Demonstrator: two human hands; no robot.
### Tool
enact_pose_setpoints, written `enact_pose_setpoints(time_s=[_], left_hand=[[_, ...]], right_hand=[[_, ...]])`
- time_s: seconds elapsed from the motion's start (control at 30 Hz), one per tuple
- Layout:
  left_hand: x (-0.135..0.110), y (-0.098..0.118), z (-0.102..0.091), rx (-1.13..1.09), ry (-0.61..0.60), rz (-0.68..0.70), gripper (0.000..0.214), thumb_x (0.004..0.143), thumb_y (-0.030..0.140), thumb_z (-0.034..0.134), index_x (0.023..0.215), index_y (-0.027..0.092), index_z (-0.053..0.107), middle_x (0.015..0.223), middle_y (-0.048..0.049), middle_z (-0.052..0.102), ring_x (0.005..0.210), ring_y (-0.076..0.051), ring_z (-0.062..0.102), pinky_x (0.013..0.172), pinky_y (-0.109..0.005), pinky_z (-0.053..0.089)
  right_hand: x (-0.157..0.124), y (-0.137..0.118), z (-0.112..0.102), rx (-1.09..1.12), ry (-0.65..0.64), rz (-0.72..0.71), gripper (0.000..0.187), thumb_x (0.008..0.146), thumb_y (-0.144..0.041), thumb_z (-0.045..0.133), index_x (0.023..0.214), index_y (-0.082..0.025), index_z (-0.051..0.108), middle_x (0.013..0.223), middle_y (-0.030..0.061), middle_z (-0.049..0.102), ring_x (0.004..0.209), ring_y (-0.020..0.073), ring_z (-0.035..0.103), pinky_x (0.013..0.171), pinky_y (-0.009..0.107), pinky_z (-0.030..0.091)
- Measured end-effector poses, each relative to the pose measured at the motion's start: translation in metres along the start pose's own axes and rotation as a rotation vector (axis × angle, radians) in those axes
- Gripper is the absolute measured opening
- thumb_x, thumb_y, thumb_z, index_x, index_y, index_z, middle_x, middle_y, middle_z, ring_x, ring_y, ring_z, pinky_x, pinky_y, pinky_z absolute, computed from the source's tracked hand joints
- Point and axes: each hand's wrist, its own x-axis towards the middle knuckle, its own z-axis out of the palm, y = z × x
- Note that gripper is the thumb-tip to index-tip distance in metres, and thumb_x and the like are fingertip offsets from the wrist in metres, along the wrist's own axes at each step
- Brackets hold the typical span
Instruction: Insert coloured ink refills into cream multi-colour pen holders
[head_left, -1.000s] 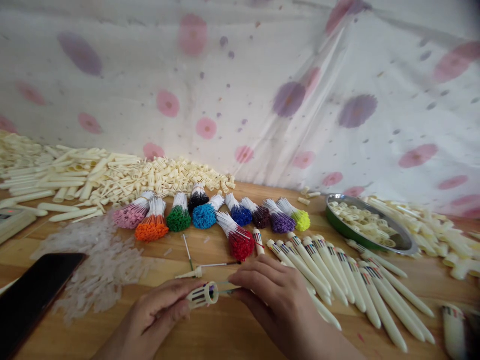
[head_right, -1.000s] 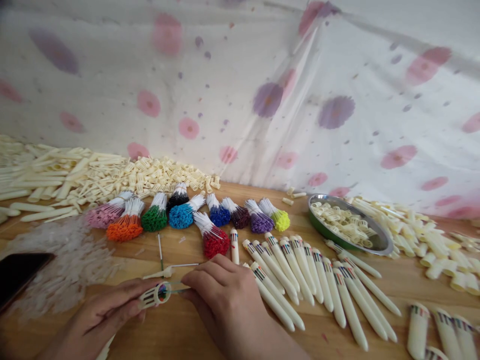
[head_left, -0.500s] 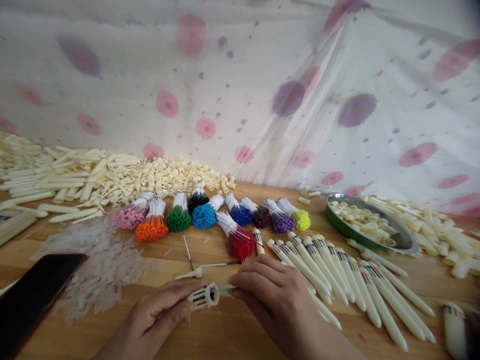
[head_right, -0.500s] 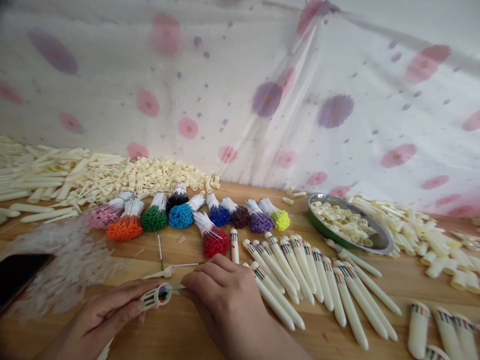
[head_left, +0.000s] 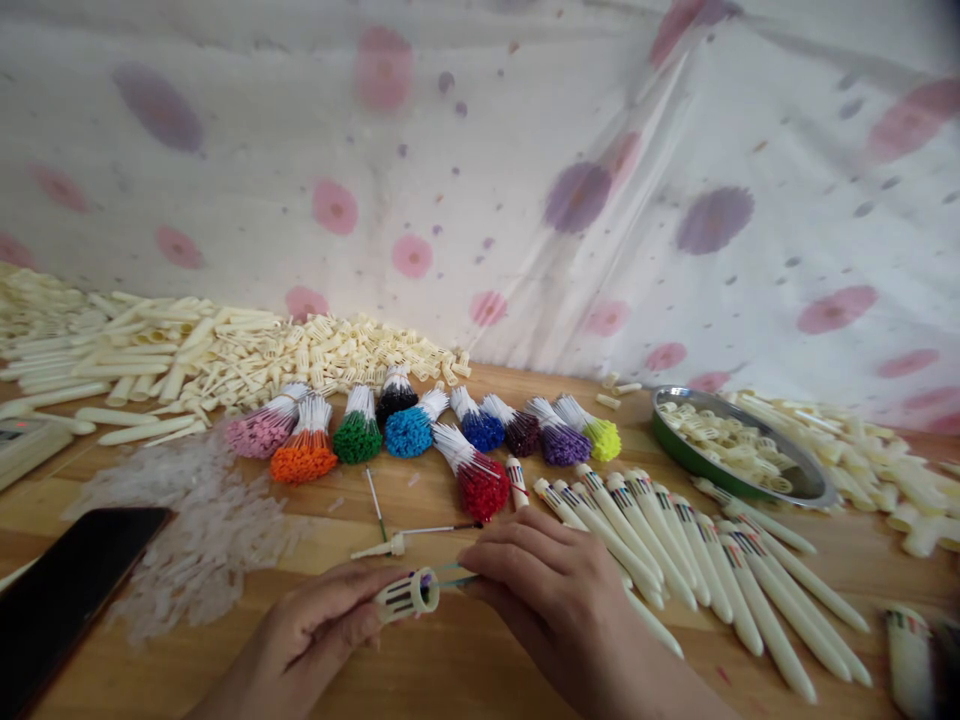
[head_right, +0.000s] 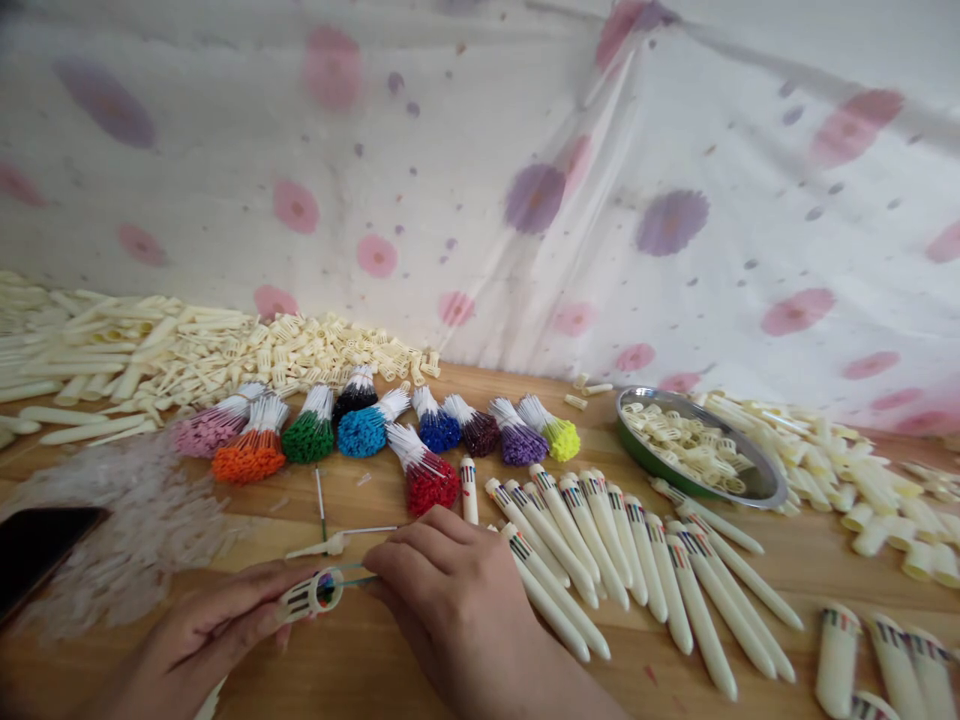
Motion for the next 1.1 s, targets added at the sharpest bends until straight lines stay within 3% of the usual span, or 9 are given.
enact_pose_setpoints(time_s=[0.3,0.43,0.53,0.67,0.93,1.1], left_hand=[[0.0,0.004,0.002,-0.081,0.01,0.0,0.025,0.083,0.034,0.054,0.101,0.041,0.069,0.097,0.0037,0.076,0.068,-0.016,0.07,0.058,-0.019,0.057],[0.0,0.002,0.001,-0.057,0.01,-0.004,0.026,0.083,0.032,0.054,0.104,0.042,0.068,0.103,0.0044,0.075,0.081,-0.017,0.071,0.064,-0.02,0.057],[0.0,0.002,0.0,-0.024,0.016,0.002,0.027,0.083,0.03,0.055,0.102,0.043,0.068,0.105,0.0057,0.074,0.094,-0.018,0.068,0.078,-0.023,0.055],[0.0,0.004,-0.001,0.001,0.004,0.026,0.027,0.082,0.028,0.058,0.102,0.042,0.068,0.106,0.0058,0.073,0.098,-0.017,0.067,0.087,-0.025,0.051],[0.001,0.003,-0.001,0.129,0.126,0.241,0.03,0.079,0.024,0.062,0.105,0.039,0.067,0.099,0.0045,0.075,0.091,-0.013,0.07,0.08,-0.017,0.052],[0.0,0.002,-0.002,0.234,0.141,0.335,0.032,0.081,0.025,0.06,0.11,0.037,0.064,0.099,0.0033,0.075,0.089,-0.012,0.069,0.079,-0.015,0.053]], right_hand=[[0.0,-0.002,-0.002,0.012,-0.029,-0.022,0.015,0.091,-0.015,0.047,0.09,-0.016,0.062,0.077,0.0043,0.066,0.07,0.0155,0.057,0.061,0.026,0.045],[0.001,-0.001,-0.001,0.035,-0.022,-0.008,0.013,0.09,-0.015,0.049,0.089,-0.016,0.061,0.077,0.0036,0.065,0.071,0.0151,0.056,0.062,0.026,0.045],[0.001,0.0,0.0,0.078,-0.03,0.016,0.012,0.089,-0.013,0.049,0.088,-0.017,0.061,0.077,0.003,0.065,0.071,0.0147,0.057,0.063,0.025,0.044],[0.0,0.001,0.003,0.151,-0.022,0.027,0.012,0.088,-0.013,0.05,0.086,-0.018,0.061,0.074,0.002,0.064,0.068,0.0135,0.056,0.06,0.024,0.043],[-0.003,0.0,0.009,0.152,0.016,0.016,0.014,0.09,-0.014,0.049,0.082,-0.016,0.061,0.072,0.0026,0.065,0.065,0.0128,0.058,0.058,0.023,0.044],[-0.002,-0.002,0.008,0.071,0.016,-0.057,0.018,0.089,-0.008,0.045,0.084,-0.015,0.061,0.07,0.0033,0.064,0.064,0.0138,0.055,0.057,0.025,0.044]])
